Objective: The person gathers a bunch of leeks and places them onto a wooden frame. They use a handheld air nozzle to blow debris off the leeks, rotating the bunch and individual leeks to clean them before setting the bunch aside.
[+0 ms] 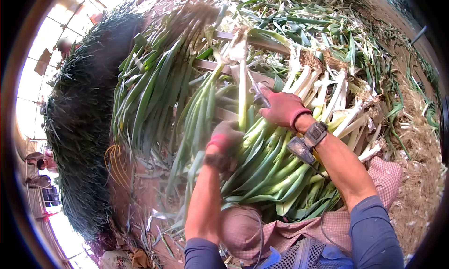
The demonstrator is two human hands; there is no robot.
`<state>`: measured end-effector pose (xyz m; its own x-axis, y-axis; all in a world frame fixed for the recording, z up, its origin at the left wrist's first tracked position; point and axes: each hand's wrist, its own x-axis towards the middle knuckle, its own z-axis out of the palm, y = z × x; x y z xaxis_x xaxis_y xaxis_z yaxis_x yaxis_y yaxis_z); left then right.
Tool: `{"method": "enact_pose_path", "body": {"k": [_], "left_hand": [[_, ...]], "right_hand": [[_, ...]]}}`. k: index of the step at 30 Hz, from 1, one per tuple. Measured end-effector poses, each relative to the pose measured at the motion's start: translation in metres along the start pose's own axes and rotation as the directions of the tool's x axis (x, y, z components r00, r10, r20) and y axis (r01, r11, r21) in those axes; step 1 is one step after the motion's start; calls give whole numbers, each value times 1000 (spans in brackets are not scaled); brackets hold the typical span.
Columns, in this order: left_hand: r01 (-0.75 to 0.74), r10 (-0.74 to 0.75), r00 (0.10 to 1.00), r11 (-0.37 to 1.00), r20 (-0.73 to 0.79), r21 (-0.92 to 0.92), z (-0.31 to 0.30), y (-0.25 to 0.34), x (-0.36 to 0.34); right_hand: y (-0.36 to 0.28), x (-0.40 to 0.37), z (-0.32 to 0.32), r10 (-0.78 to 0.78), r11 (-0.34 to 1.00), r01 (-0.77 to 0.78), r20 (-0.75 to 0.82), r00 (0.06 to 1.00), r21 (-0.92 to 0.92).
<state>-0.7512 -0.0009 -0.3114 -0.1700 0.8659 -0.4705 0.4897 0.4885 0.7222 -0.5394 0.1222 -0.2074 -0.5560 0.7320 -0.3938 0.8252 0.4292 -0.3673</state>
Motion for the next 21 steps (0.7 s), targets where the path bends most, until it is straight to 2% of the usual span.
{"method": "enact_pose_path", "body": {"k": [1,3,5,6,8,9,11,14,17,19,21], "left_hand": [[-12,12,1000,997,0,71,0,1,-1],[-6,6,1000,998,6,61,2,6,-6],[15,-11,998,997,59,-73,5,9,-10],[13,-8,998,997,62,-74,6,10,-12],[-23,14,995,995,98,96,3,18,-16],[30,-54,981,992,186,126,0,25,-17],[11,-42,983,985,179,171,0,32,-21],[-22,-13,980,985,197,173,4,21,-12],[-17,-30,969,982,245,189,3,21,-8],[-27,-28,966,978,259,205,1,19,-2],[-88,52,977,982,206,169,2,12,-3]], "right_hand": [[3,-5,0,0,1000,0,-2,1000,-2],[4,-18,-5,16,999,-16,4,1000,29],[10,-22,-4,19,999,-19,3,1000,33],[15,-21,-1,47,998,-47,-15,999,38],[17,-25,-7,109,992,-109,-11,994,62],[15,-28,-11,108,992,-107,-14,994,61],[15,-36,-10,98,992,-96,-20,995,86],[22,-29,-9,183,977,-176,-50,982,117],[21,-30,-13,161,977,-159,1,987,143],[28,-19,-12,125,988,-124,-9,992,97],[32,-14,-12,197,957,-192,0,980,217]]}}
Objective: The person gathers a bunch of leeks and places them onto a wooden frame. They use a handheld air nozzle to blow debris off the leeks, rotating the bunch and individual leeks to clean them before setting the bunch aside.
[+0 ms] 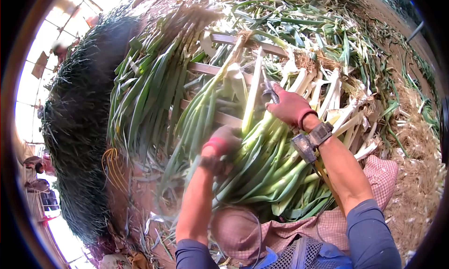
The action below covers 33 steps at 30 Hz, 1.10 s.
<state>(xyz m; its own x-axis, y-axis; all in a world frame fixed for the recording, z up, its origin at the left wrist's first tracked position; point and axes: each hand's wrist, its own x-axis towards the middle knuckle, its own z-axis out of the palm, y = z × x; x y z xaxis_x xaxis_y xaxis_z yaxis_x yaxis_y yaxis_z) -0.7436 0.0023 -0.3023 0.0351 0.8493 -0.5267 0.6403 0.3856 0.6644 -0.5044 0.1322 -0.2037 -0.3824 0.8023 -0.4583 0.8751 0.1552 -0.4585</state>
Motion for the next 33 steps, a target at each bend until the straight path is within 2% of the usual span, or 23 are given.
{"method": "enact_pose_path", "body": {"k": [1,3,4,6,8,9,10,11,12,13,14,17,20,21,22,24,25,26,28,29,30,32,33], "left_hand": [[2,-2,1000,1000,0,-1,-3,-4,3],[55,-70,994,983,79,178,-24,17,0],[71,-86,995,967,52,245,-38,26,-2],[-10,26,960,998,-280,58,-55,13,14],[170,-8,878,940,-478,296,-90,25,32],[198,73,795,907,-603,371,-96,16,43],[238,165,691,867,-704,437,-101,8,53],[336,10,768,845,-640,416,-108,14,58],[336,8,768,846,-640,414,-106,9,62],[321,-72,825,876,-561,360,-102,5,66],[312,-145,872,901,-467,302,-100,5,66],[291,-146,871,923,-468,252,-76,2,57],[279,-183,878,947,-443,162,-67,-4,46],[254,-157,882,952,-443,169,-67,-4,42],[228,-130,887,957,-443,177,-67,-4,38],[218,-132,891,964,-434,154,-66,0,30],[242,-167,880,963,-446,116,-65,3,26],[263,-200,867,961,-457,79,-65,4,25],[266,-179,859,957,-480,118,-63,-6,31],[266,-154,851,951,-502,159,-62,-8,33],[264,-153,852,951,-501,158,-61,-10,34],[247,-131,838,957,-529,153,-60,-13,34],[246,-131,839,957,-528,153,-61,-11,33]], "right_hand": [[3,2,1,7,997,-7,6,1000,75],[7,-2,-1,13,999,-14,18,1000,40],[10,-5,-2,21,1000,-22,27,999,5],[17,-17,-3,14,997,-13,-19,1000,70],[32,-28,7,-27,990,34,-52,998,138],[28,-40,10,-34,986,40,-40,999,161],[21,-51,8,-28,984,14,80,996,175],[16,-61,11,-83,986,63,125,989,155],[13,-69,15,-136,984,113,170,976,138],[12,-72,20,-164,986,156,175,971,60],[10,-71,21,-161,986,153,176,971,61],[-4,-67,20,-206,974,192,125,970,119],[-18,-68,23,-265,964,244,265,927,108],[-19,-65,41,-385,921,361,206,900,146],[-20,-62,43,-386,921,362,207,899,144],[-43,-55,35,-205,977,178,266,942,121],[-43,-50,39,-195,981,188,178,965,57],[-43,-49,42,-196,980,189,176,965,56],[-42,-50,48,-338,941,310,301,892,137],[-44,-51,49,-376,926,346,255,891,153],[-46,-48,47,-374,926,345,255,892,151],[-51,-31,36,-218,972,188,229,949,144],[-49,-19,34,-192,977,166,216,957,134]]}}
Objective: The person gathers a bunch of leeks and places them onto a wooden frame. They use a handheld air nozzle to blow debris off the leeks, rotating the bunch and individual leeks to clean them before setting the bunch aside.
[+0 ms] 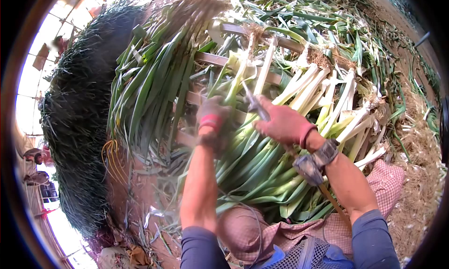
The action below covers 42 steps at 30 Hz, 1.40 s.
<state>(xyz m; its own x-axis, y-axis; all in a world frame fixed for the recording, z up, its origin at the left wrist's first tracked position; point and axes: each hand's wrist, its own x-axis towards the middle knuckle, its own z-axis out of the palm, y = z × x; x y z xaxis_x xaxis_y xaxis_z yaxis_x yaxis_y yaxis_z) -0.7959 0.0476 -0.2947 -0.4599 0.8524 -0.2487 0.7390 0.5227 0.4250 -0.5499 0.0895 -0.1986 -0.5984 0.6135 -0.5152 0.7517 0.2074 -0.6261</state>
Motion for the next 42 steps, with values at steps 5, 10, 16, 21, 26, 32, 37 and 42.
{"method": "enact_pose_path", "body": {"k": [5,10,16,21,26,32,37,42], "left_hand": [[-2,-2,993,1000,118,31,-11,13,-4],[12,-9,986,1000,166,-21,-6,8,-1],[-89,93,995,991,36,-95,12,-6,-2],[-21,40,987,993,156,-118,-8,6,-19],[-101,114,984,990,135,-99,-14,7,-27],[25,23,918,993,396,-116,-46,32,-50],[166,49,886,894,460,-415,-24,45,-24],[-65,246,915,873,321,-483,8,89,-16]], "right_hand": [[11,43,-24,14,997,-27,-175,985,-77],[11,78,-45,12,990,-47,-251,968,-133],[4,90,-57,99,960,-150,-216,971,-236],[3,64,-49,114,975,-155,-242,964,-157],[12,6,-26,49,994,-54,-59,997,-93],[33,-80,-13,-32,997,32,10,999,-72],[57,-127,-5,-49,998,49,4,999,-27],[73,-155,-6,-10,1000,13,-151,989,22]]}}
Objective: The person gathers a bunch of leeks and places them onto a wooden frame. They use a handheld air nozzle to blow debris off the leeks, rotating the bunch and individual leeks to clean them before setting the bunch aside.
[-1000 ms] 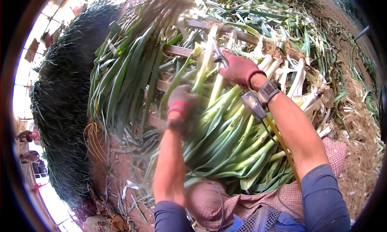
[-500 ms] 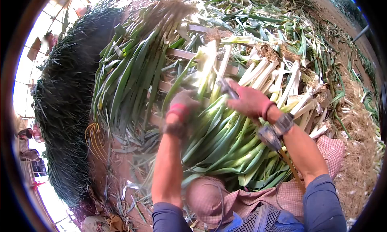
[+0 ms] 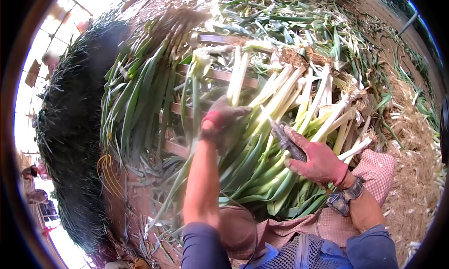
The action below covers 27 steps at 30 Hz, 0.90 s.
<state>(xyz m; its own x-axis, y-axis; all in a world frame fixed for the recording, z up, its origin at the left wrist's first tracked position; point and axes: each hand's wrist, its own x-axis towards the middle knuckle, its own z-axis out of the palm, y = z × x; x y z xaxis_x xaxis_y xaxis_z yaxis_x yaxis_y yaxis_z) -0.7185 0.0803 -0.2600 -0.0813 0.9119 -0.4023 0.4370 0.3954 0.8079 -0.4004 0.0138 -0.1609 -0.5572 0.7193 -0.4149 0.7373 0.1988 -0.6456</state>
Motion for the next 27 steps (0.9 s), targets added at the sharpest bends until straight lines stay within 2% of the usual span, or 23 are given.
{"method": "enact_pose_path", "body": {"k": [1,3,5,7,9,10,11,12,13,14,15,16,17,18,19,21,22,23,24,26,27], "left_hand": [[-4,4,1000,1000,12,1,4,-4,6],[-51,80,987,978,142,-202,5,2,5],[115,-120,963,993,243,34,1,19,-4],[97,-38,940,983,339,-157,15,21,-16],[11,12,942,998,334,-68,28,23,-15],[5,-21,959,998,282,59,35,21,-11],[5,-47,974,983,221,184,39,23,-11],[68,-110,975,975,192,213,44,26,-11],[65,-107,975,974,193,216,50,30,-11],[69,-113,987,937,110,341,57,40,-11],[80,-105,994,885,30,459,68,47,-9],[117,-115,993,839,-38,532,82,49,-7],[112,-113,993,840,-31,531,89,56,-9],[149,-148,988,792,-51,591,93,66,-12],[185,-181,981,738,-74,650,94,74,-15],[194,-170,980,741,-99,643,94,72,-14],[188,-195,979,761,-57,621,89,70,-7],[179,-216,976,780,-10,599,85,65,-1],[145,-171,985,788,-13,599,80,60,2],[102,-144,989,831,34,546,67,57,1],[75,-113,993,838,39,540,63,54,1]], "right_hand": [[-2,-6,-6,52,999,-53,66,996,10],[4,-13,-6,72,997,-71,86,994,-6],[9,-18,-8,79,995,-82,55,995,59],[18,-25,-9,96,987,-98,20,995,127],[28,-33,-7,1,994,6,-68,998,110],[28,-37,-10,30,992,-21,-78,997,122],[28,-41,-11,33,992,-23,-78,996,127],[30,-44,-13,66,988,-53,-88,994,143],[33,-47,-15,100,984,-84,-98,990,158],[45,-50,-8,8,999,-1,-142,990,49],[44,-56,-14,16,999,-8,-149,989,49],[40,-63,-23,82,996,-78,-113,990,38],[37,-68,-31,146,989,-144,-78,986,22],[41,-72,-37,137,989,-142,-149,979,-25],[35,-79,-49,209,977,-211,-177,962,9],[42,-94,-68,193,974,-145,-299,934,174],[48,-103,-79,178,978,-112,-411,894,178],[52,-119,-97,220,974,-166,-462,859,156],[56,-136,-115,262,965,-222,-511,819,140],[82,-173,-138,244,954,-301,-608,756,8],[122,-207,-142,256,929,-368,-646,719,-40]]}}
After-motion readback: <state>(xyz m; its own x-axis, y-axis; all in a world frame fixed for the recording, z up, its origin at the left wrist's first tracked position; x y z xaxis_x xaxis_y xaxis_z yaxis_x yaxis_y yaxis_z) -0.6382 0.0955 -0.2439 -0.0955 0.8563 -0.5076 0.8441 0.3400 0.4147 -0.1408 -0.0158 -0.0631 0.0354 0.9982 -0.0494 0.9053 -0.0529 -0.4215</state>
